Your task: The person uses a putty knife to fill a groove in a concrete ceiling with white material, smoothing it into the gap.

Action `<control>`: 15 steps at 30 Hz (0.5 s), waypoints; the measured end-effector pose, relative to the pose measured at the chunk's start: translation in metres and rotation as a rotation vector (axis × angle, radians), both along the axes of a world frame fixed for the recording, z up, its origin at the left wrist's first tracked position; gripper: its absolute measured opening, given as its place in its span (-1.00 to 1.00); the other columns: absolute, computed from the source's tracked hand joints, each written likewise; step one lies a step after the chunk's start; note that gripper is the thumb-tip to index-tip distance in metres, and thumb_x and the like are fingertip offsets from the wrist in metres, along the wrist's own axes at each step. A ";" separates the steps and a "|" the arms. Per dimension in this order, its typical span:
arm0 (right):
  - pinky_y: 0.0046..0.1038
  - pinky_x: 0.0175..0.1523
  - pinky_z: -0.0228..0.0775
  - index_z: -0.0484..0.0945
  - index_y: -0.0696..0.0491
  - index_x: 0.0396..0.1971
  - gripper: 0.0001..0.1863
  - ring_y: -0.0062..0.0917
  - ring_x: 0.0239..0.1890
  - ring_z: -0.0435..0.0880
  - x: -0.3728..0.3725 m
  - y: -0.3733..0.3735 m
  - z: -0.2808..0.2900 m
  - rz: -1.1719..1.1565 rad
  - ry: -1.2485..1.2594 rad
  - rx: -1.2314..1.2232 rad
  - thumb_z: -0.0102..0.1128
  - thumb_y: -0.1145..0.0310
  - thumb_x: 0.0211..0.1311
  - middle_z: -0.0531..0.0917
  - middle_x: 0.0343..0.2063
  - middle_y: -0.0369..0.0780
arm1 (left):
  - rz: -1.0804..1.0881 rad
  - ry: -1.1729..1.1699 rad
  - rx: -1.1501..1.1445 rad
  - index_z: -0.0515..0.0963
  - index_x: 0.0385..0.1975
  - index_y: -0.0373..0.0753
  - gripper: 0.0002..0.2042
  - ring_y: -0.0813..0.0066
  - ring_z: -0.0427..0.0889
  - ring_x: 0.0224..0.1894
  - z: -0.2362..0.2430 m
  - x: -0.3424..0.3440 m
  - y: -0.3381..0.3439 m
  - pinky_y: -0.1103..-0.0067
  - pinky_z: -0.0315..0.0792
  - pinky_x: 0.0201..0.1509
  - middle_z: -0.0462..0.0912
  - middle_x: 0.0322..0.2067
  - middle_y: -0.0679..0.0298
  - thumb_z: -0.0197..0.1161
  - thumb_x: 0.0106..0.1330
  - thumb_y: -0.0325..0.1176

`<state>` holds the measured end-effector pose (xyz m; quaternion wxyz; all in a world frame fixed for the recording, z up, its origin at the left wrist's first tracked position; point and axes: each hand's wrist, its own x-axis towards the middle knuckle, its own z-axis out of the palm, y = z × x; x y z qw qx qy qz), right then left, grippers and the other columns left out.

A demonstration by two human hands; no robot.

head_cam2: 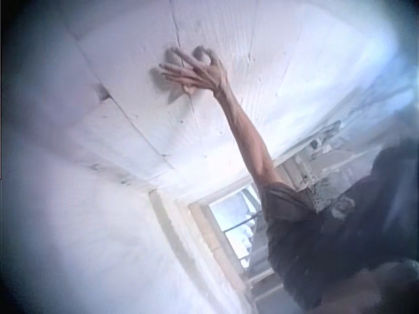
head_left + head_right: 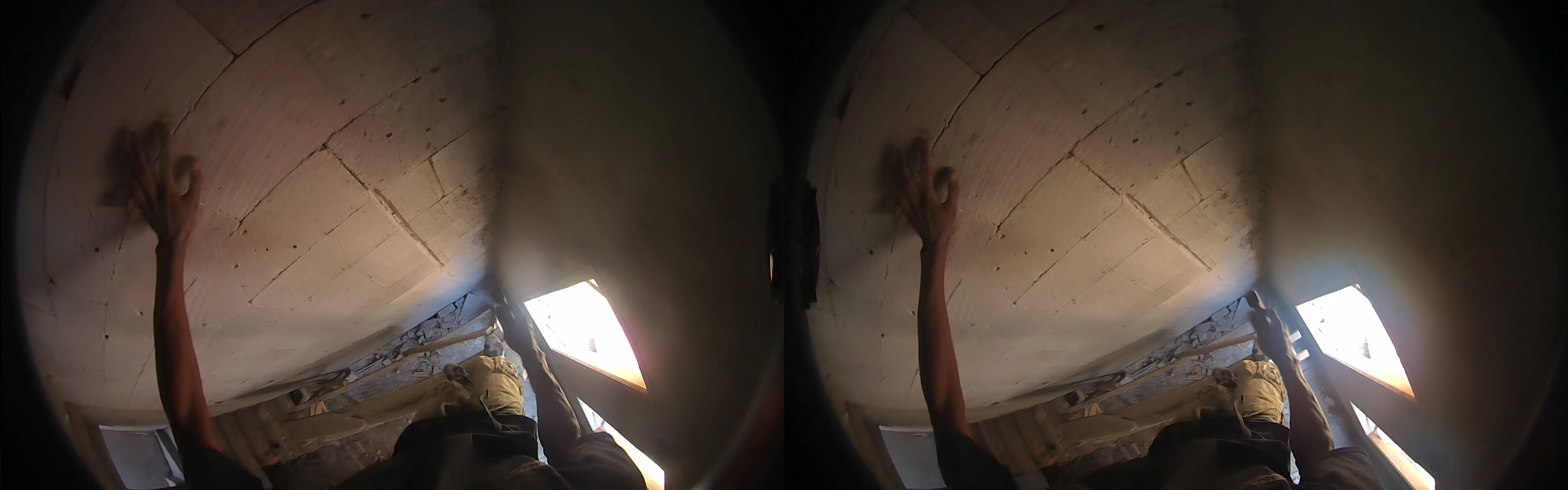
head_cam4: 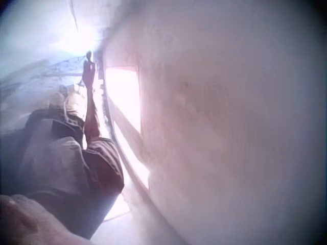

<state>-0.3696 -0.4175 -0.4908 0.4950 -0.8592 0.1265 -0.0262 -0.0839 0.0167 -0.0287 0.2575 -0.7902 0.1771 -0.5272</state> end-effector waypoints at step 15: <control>-0.29 -0.61 0.29 0.40 0.21 -0.09 -0.75 -0.24 -0.72 0.53 0.225 0.167 0.004 -0.025 -0.818 0.189 0.23 0.45 0.35 0.49 -0.71 -0.08 | -0.145 -0.198 0.426 0.12 0.50 0.02 -0.37 -0.05 0.05 0.50 0.017 0.017 0.020 0.01 -0.02 0.51 0.04 0.49 0.09 -0.20 0.52 0.16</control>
